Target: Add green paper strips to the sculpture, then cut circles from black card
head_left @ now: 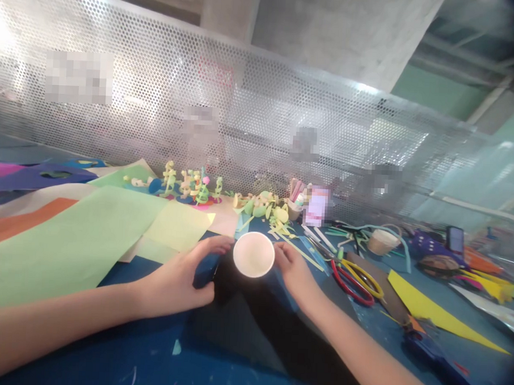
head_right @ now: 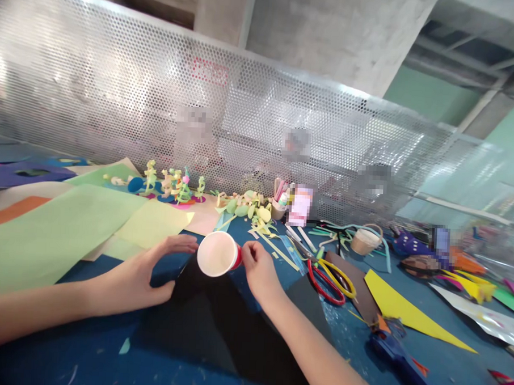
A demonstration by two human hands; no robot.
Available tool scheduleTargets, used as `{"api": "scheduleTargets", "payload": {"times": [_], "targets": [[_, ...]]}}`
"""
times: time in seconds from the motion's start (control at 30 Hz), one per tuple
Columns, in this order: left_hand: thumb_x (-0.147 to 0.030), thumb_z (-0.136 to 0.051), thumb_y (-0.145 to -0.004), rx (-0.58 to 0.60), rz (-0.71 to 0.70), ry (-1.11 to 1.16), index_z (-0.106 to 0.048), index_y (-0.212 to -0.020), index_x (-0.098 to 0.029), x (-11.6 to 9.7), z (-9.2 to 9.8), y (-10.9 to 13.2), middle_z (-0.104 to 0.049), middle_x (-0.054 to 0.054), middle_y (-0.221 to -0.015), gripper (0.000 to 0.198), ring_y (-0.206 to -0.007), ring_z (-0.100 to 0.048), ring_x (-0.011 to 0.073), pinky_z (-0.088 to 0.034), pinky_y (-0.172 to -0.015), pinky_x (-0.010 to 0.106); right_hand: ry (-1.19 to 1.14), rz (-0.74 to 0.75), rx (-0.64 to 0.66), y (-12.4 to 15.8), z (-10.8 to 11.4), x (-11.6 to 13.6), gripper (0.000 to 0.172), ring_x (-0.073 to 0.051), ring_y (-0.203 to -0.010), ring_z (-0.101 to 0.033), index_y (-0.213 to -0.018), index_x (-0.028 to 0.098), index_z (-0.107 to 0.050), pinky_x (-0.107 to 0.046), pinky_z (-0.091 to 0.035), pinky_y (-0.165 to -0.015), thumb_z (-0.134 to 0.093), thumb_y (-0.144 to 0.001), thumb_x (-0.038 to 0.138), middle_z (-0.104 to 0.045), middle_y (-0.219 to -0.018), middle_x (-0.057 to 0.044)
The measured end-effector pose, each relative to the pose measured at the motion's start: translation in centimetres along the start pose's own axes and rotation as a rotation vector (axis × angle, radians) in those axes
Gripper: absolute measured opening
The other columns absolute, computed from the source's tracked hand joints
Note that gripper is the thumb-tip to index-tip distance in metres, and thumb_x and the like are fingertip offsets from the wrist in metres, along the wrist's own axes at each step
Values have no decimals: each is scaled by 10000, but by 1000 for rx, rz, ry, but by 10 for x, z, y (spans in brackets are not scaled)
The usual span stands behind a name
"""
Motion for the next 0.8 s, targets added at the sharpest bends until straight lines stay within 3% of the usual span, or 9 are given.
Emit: {"api": "scheduleTargets", "payload": {"times": [0.1, 0.17, 0.23, 0.33, 0.43, 0.6, 0.7, 0.8], "targets": [[-274, -705, -644, -18, -1, -29, -160, -1382, -294, -6, 0, -1, -272, 103, -1432, 918, -1296, -326, 300, -322, -1058, 466, -7, 6, 37, 6, -4, 14, 255, -145, -589, -471, -703, 190, -489, -260, -389, -560, -439, -838, 400, -487, -623, 17], [-308, -769, -567, -35, -21, -73, -194, -1380, -320, -13, -1, -5, -194, 97, -1459, 996, -1319, -264, 343, -314, -1050, 504, -1, 28, 50, 13, -8, 27, 230, -144, -597, -461, -709, 194, -486, -261, -383, -568, -456, -828, 389, -489, -642, 14], [-279, -758, -580, 0, -95, -96, -294, -1345, -330, -22, -4, -11, -219, 78, -1446, 897, -1303, -295, 331, -334, -1042, 480, -23, 31, 46, 18, -10, 36, 206, -141, -606, -450, -723, 195, -487, -261, -377, -571, -467, -814, 380, -488, -660, 12], [-176, -653, -653, 61, -228, -83, -398, -1271, -294, -35, -6, -22, -399, 63, -1333, 679, -1214, -421, 261, -375, -1019, 384, -121, -64, 31, 14, -10, 31, 209, -127, -585, -432, -687, 198, -465, -249, -386, -560, -470, -784, 384, -452, -625, 27], [-153, -619, -635, 2, -188, -42, -413, -1208, -262, -37, 3, -32, -502, 53, -1208, 619, -1090, -513, 244, -438, -934, 342, -145, -165, -45, -5, 3, 12, 232, -111, -545, -429, -613, 214, -344, -246, -432, -567, -337, -803, 346, -388, -579, 39], [-284, -531, -770, -21, 5, 86, -267, -1269, -261, -24, 18, -39, -549, 48, -1087, 565, -867, -599, 189, -509, -714, 271, 110, -272, -202, -43, 63, -25, 239, -113, -472, -433, -590, 230, -256, -274, -460, -573, -227, -825, 265, -381, -514, 40], [-328, -547, -774, -28, -15, 57, -326, -1214, -261, -23, 19, -38, -533, 56, -1125, 497, -904, -589, 200, -502, -731, 275, 407, -327, -281, -59, 116, -44, 308, -162, -581, -542, -612, 209, -394, -312, -454, -636, -261, -880, 284, -502, -564, -4], [-375, -587, -760, 43, -33, 24, -391, -1214, -272, -23, 11, -37, -508, 60, -1197, 505, -1016, -556, 228, -472, -852, 319, 719, -385, -298, -71, 160, -66, 281, -200, -817, -598, -774, 145, -553, -368, -445, -782, -380, -915, 316, -612, -769, -53]]}}
Point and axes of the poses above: each hand's wrist, its own y-axis away from the middle knuckle, its own z-axis out of the back of the hand, x = y × z, the point moved 3 cm from there along -y, towards the middle knuckle
